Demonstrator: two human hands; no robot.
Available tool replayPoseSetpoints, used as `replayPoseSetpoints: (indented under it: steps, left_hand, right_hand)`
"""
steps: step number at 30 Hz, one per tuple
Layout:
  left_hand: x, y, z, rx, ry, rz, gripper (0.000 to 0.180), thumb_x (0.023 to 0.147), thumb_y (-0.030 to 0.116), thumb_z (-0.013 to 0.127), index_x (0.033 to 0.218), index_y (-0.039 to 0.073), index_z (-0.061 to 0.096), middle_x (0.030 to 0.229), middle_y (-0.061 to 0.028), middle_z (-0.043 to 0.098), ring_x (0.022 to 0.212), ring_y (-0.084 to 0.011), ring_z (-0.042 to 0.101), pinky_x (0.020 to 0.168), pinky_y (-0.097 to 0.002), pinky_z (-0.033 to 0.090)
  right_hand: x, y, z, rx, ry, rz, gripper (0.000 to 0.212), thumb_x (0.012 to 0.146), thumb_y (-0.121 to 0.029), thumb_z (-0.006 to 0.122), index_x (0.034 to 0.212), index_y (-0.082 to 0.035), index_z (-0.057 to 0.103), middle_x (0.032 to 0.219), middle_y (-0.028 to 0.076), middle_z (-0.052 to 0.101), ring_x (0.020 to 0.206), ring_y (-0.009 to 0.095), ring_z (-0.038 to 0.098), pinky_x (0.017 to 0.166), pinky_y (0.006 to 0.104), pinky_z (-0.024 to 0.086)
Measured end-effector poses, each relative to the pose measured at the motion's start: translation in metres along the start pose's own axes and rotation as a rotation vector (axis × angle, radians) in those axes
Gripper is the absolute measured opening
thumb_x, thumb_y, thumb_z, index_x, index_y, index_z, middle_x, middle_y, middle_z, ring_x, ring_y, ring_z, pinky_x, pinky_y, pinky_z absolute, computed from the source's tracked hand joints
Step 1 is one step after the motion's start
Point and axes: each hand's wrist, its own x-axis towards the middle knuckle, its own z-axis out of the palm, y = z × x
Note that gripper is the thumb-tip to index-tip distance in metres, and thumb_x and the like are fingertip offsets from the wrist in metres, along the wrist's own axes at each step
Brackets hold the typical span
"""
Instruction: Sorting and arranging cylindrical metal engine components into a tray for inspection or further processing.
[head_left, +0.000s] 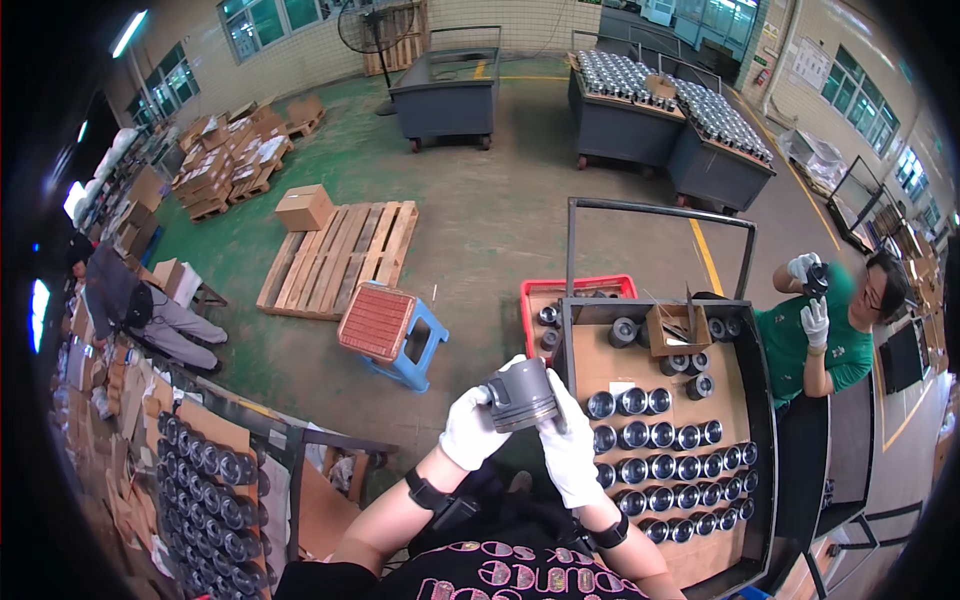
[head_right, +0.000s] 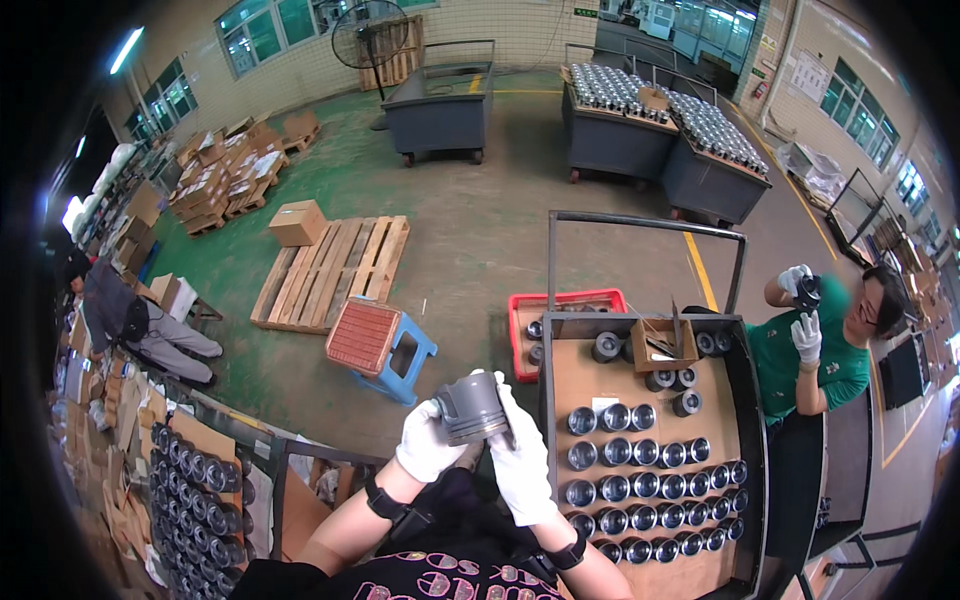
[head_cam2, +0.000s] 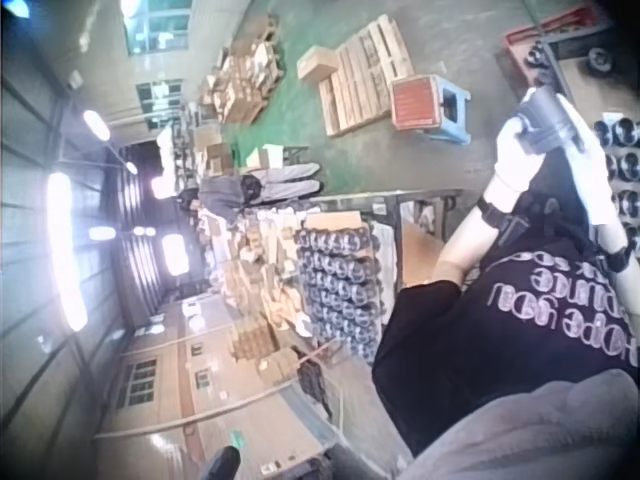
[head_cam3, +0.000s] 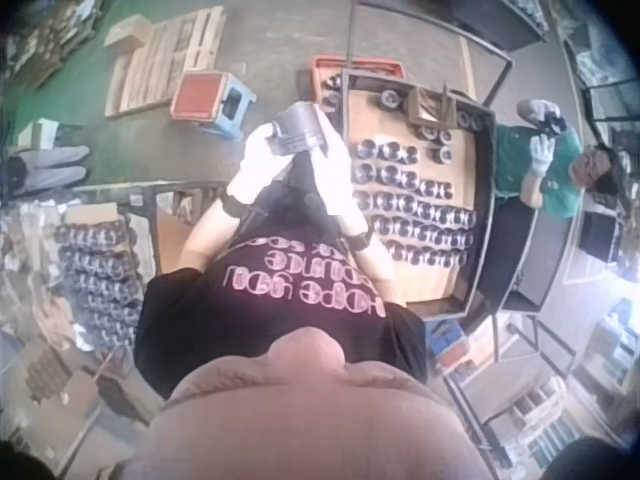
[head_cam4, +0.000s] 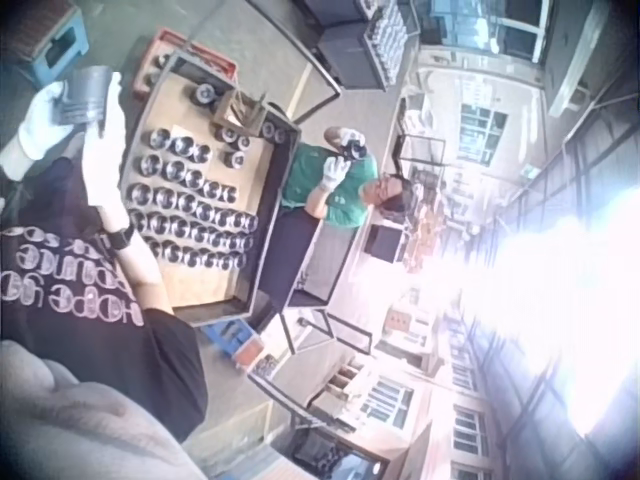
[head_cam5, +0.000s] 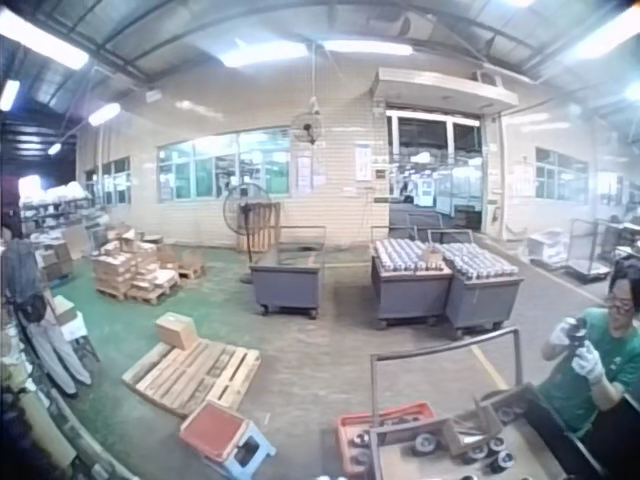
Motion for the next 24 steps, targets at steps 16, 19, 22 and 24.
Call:
replayPoseSetpoints:
  steps: [16,19,22,24]
  left_hand:
    - [0.002,-0.018,0.06,1.008,0.291,0.151,0.084,0.086,0.005,0.068,0.151,-0.002,0.015,0.147,-0.0152,0.04,0.131,-0.0266,0.046,0.107,-0.038,0.041]
    - [-0.015,-0.02,0.076,1.768,-0.019,0.396,0.105,0.075,0.019,0.081,0.151,-0.001,0.011,0.144,-0.025,0.039,0.131,-0.0311,0.047,0.106,-0.0392,0.042]
    - [-0.012,-0.026,0.087,1.89,0.026,0.46,0.112,0.067,0.028,0.086,0.148,-0.003,0.015,0.138,-0.0273,0.044,0.124,-0.0379,0.053,0.1,-0.0426,0.047]
    - [-0.01,-0.03,0.082,1.852,0.112,0.491,0.114,0.062,0.033,0.088,0.146,-0.003,0.02,0.132,-0.0245,0.05,0.113,-0.0408,0.059,0.092,-0.0456,0.052]
  right_hand:
    - [0.001,-0.004,-0.005,1.271,0.044,0.449,0.064,0.098,-0.051,0.049,0.145,-0.01,0.035,0.142,0.013,0.047,0.126,0.027,0.05,0.102,0.0469,0.045]
    - [0.004,-0.022,-0.023,1.611,0.063,0.656,0.061,0.096,-0.055,0.048,0.137,-0.01,0.047,0.136,0.015,0.053,0.122,0.032,0.053,0.097,0.0526,0.048]
    - [0.003,-0.005,-0.026,1.695,0.016,0.658,0.057,0.096,-0.052,0.049,0.133,-0.01,0.05,0.135,0.015,0.053,0.12,0.034,0.054,0.097,0.0541,0.049]
    - [0.004,-0.009,-0.024,1.727,-0.002,0.684,0.051,0.096,-0.048,0.051,0.131,-0.011,0.052,0.133,0.014,0.055,0.117,0.032,0.055,0.099,0.0516,0.047]
